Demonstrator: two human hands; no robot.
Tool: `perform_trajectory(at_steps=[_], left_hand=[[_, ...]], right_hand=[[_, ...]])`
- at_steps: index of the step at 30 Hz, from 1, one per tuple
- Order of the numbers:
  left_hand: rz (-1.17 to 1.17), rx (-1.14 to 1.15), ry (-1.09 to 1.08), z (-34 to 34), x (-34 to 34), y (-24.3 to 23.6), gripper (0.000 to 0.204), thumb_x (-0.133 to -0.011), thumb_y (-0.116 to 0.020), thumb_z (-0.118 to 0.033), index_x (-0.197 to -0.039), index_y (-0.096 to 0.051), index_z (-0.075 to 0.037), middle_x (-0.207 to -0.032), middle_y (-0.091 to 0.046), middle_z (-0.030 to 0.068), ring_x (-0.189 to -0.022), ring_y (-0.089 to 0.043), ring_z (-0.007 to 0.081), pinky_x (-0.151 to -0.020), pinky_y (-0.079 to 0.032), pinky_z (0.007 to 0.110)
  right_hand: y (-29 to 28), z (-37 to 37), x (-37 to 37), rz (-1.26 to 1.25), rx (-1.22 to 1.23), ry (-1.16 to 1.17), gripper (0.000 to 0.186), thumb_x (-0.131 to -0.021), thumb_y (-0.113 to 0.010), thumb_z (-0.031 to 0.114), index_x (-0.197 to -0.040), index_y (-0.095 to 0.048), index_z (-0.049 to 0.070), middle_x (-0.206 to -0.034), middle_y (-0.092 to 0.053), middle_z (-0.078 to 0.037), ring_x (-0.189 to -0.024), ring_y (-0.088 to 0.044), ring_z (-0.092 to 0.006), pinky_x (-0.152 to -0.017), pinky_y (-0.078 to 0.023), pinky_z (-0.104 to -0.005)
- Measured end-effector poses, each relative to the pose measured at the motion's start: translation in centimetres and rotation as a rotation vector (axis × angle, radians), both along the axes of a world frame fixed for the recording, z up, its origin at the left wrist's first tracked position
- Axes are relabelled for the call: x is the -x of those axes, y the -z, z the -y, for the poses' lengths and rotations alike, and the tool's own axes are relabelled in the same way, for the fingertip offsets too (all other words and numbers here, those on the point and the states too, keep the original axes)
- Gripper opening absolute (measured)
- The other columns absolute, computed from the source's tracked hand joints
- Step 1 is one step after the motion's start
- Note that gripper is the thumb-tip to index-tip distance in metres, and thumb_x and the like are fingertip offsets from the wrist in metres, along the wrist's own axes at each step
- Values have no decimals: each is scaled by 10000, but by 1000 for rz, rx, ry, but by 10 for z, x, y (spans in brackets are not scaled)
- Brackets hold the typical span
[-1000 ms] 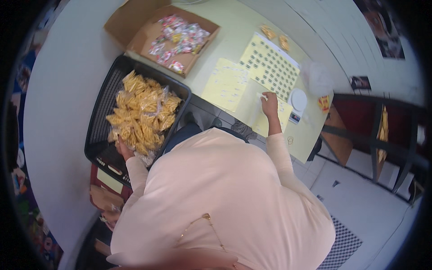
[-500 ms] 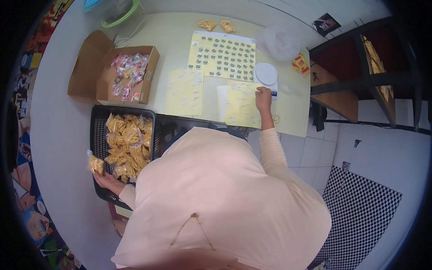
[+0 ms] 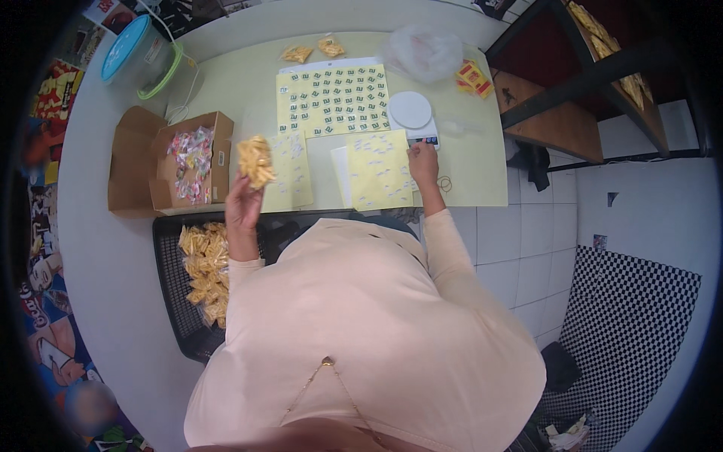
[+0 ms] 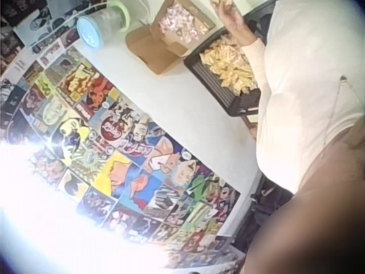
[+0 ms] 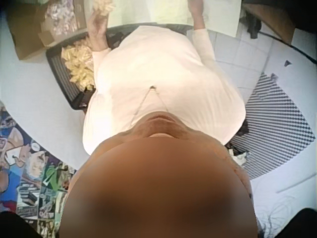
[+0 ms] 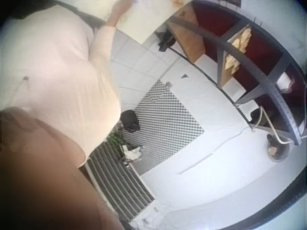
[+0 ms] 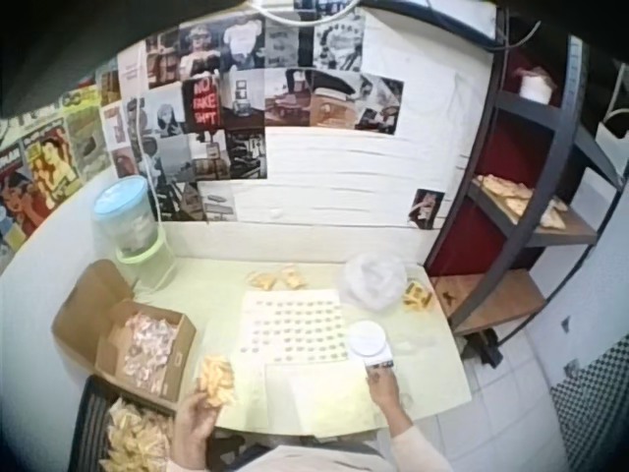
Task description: The person stands at a counter and repeatedly picks up small snack packets from a black basket. They place each packet onto a yellow sheet of paper with a grid of stickers, then transfer the packet to a cardboard box. The process is repeated for multiple snack items.
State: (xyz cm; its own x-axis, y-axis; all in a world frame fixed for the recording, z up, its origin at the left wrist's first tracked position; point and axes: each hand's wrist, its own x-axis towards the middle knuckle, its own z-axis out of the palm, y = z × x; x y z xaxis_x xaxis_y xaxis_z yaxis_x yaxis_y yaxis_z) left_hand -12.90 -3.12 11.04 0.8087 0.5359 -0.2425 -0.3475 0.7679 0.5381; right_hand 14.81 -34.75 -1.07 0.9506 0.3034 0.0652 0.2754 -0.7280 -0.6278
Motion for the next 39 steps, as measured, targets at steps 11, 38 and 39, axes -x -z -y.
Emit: perform_trajectory(at_steps=[11, 38, 39], left_hand=[[-180, 25, 122, 22, 17, 64, 554, -745, -469, 17, -1292, -378, 13, -1188, -533, 144, -1058, -566, 247, -883, -496, 340], [-480, -120, -222, 6, 54, 109, 555, -711, -424, 57, -1263, -409, 4, -1165, -542, 148, -1050, -569, 277, -902, -484, 413], [-471, -115, -236, 6, 55, 110, 552, -712, -422, 57, -1261, -412, 3, -1164, -543, 145, -1051, -569, 276, -902, -484, 412]], right_hand=[[-20, -36, -16, 20, -49, -15, 218, -765, -696, 168, -880, -595, 14, -815, -593, -97, -745, -583, -253, -668, -469, -350], [-56, -48, -34, 528, -98, -338, 91, -878, -537, 91, -946, -551, 32, -860, -620, -154, -777, -601, -331, -687, -456, -420], [-59, -50, -33, 388, -152, -293, 87, -881, -540, 86, -950, -549, 34, -844, -622, -142, -758, -601, -316, -679, -460, -392]])
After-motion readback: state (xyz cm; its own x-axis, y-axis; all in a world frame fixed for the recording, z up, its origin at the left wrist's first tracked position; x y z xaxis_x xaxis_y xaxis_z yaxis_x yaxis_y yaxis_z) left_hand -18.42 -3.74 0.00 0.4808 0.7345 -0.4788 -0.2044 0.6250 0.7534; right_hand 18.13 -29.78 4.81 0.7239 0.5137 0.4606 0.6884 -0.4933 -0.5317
